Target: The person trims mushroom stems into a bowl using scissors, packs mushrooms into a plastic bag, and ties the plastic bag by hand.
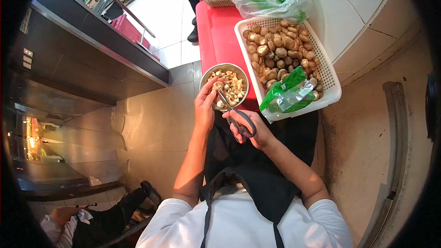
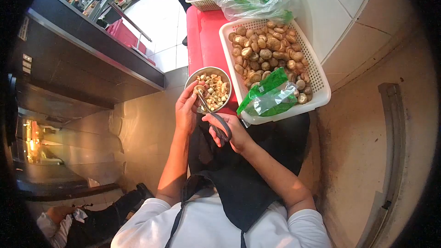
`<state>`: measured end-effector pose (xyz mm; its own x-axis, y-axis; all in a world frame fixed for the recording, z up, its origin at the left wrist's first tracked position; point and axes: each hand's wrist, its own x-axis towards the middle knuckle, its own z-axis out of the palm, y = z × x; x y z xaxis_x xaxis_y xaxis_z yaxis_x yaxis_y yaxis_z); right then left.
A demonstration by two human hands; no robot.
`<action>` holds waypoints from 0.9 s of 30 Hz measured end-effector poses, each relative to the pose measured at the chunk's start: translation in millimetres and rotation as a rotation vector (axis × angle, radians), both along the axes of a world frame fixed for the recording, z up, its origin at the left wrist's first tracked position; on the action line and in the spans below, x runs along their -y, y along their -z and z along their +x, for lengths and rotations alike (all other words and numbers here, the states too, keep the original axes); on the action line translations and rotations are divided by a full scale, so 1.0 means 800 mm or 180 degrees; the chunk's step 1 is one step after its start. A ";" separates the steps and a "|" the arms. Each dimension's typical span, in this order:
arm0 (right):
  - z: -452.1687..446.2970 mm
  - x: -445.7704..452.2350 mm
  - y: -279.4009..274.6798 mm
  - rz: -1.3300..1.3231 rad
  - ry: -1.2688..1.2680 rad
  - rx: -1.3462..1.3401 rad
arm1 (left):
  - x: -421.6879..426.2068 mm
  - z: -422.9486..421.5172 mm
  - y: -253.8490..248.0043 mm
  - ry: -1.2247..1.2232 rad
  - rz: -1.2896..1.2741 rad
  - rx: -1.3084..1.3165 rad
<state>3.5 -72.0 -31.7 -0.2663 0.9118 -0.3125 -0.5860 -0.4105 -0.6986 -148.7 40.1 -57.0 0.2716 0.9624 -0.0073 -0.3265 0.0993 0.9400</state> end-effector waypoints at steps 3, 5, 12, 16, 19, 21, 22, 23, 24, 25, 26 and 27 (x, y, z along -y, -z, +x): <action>0.003 0.000 0.002 -0.0070 -0.0069 -0.0191 | -0.001 -0.001 0.003 0.0065 0.0126 -0.0046; 0.005 0.000 0.003 -0.0050 -0.0098 -0.0228 | 0.000 -0.002 0.004 0.0100 0.0223 -0.0098; 0.008 -0.001 0.000 -0.0170 -0.0018 -0.0364 | 0.004 -0.005 -0.004 0.0181 0.0881 -0.0798; 0.001 -0.006 0.008 -0.0064 0.0106 -0.0183 | -0.008 -0.005 0.009 0.0127 0.1125 -0.1074; -0.004 -0.011 0.009 -0.0013 0.0183 -0.0070 | -0.012 0.001 0.012 0.0060 0.1067 -0.1000; -0.004 -0.012 0.011 -0.0029 0.0196 -0.0030 | -0.012 0.005 0.012 -0.0010 0.1025 -0.0957; -0.003 -0.012 0.012 -0.0040 0.0192 -0.0013 | -0.014 0.006 0.014 -0.0066 0.0959 -0.0951; -0.003 -0.012 0.012 -0.0050 0.0185 0.0004 | -0.017 0.006 0.020 -0.0125 0.0894 -0.0946; -0.002 -0.010 0.012 -0.0075 0.0197 -0.0120 | -0.020 0.005 0.023 -0.0186 0.0828 -0.0942; 0.000 -0.006 0.012 -0.0099 0.0206 -0.0244 | -0.024 0.004 0.027 -0.0221 0.0693 -0.0715; 0.002 -0.003 0.013 -0.0121 0.0213 -0.0367 | -0.030 0.003 0.030 -0.0258 0.0560 -0.0487; 0.004 0.001 0.015 -0.0125 0.0198 -0.0360 | -0.033 0.002 0.027 -0.0297 0.0428 -0.0260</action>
